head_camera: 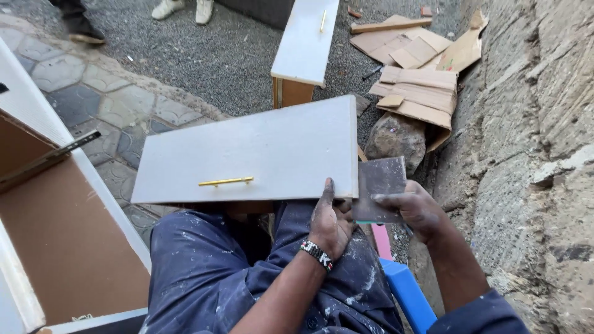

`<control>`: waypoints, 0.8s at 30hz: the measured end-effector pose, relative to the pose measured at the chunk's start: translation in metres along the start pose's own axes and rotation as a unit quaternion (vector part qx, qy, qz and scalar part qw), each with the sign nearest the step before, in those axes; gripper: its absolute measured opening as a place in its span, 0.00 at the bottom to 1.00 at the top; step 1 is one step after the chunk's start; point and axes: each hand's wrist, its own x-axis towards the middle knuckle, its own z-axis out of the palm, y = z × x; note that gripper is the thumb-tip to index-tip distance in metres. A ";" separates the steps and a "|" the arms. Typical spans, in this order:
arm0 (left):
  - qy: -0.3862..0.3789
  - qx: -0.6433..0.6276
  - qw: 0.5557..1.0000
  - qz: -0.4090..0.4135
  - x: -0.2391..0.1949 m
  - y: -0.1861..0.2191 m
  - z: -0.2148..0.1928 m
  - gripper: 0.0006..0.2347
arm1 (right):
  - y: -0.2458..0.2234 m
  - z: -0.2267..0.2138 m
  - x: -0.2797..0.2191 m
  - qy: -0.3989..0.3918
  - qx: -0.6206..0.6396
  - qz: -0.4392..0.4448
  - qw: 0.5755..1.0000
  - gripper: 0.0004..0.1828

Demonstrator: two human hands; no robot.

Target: The person sits on a small stool and sands a white drawer front resting on their lap using a sanding block. They smooth the edges and the main surface, occasionally wiping away dust with their hand. A gold handle is visible on the drawer throughout the process.

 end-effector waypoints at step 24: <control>0.041 -0.080 0.996 0.025 -0.026 0.011 0.033 0.28 | 0.037 -0.018 0.030 -0.106 0.015 0.009 0.994 0.11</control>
